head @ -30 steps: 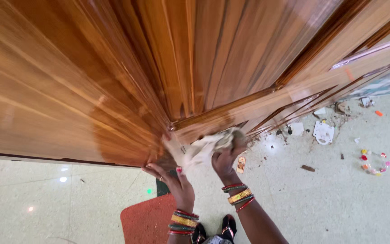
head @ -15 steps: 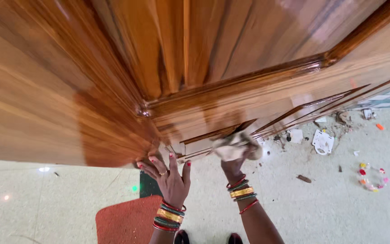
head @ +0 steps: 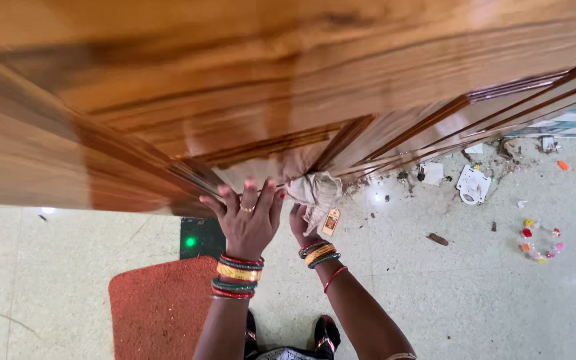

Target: The person wipes the surface, panels, and handle of a wooden door with a cloth.

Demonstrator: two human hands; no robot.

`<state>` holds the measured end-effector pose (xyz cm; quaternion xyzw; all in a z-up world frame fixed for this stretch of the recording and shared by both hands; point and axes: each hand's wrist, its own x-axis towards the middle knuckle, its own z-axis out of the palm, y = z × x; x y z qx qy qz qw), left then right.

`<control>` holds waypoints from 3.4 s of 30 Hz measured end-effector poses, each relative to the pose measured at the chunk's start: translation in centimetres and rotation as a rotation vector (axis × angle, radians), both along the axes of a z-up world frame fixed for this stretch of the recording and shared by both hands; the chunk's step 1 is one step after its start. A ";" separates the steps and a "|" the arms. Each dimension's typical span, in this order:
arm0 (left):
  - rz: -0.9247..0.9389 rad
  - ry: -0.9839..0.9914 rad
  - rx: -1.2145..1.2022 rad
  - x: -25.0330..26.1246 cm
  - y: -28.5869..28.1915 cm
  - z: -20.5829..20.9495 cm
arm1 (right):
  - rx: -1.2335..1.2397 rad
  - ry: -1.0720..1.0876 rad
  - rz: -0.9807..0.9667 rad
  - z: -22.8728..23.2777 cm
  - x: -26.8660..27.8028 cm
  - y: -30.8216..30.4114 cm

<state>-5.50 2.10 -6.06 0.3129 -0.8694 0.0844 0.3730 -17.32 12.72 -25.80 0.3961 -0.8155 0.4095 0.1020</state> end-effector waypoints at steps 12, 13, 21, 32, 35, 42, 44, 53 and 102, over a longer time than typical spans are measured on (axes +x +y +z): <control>-0.023 -0.060 0.027 -4.5 3.6 -3.4 | -0.832 -0.728 -0.257 11.6 -7.3 1.4; -0.053 -0.044 0.110 -5.1 3.7 -2.8 | -0.808 -0.656 -0.300 15.4 -7.7 1.0; 0.009 -0.045 -0.210 -10.6 2.3 4.3 | -0.283 0.152 -0.262 26.3 -4.4 0.4; 0.050 -0.073 -0.315 -12.2 1.4 -2.5 | -0.429 -0.282 -0.214 6.4 -5.0 0.4; 0.032 -0.109 -0.300 -10.9 2.1 -4.1 | -0.676 -0.254 -0.160 11.6 -6.0 1.5; 0.036 -0.098 -0.322 -11.8 1.8 -3.3 | -0.542 -0.228 -0.633 14.7 -13.8 0.8; 0.053 -0.104 -0.335 -11.6 1.8 -3.0 | -0.664 -0.436 -0.618 15.8 -12.4 0.6; 0.042 -0.065 -0.262 -12.7 3.5 -4.3 | -0.780 -0.050 -0.252 26.6 -15.3 2.8; -0.480 -0.129 -0.088 -32.5 16.3 17.1 | -0.504 0.160 -0.576 32.1 -31.4 13.8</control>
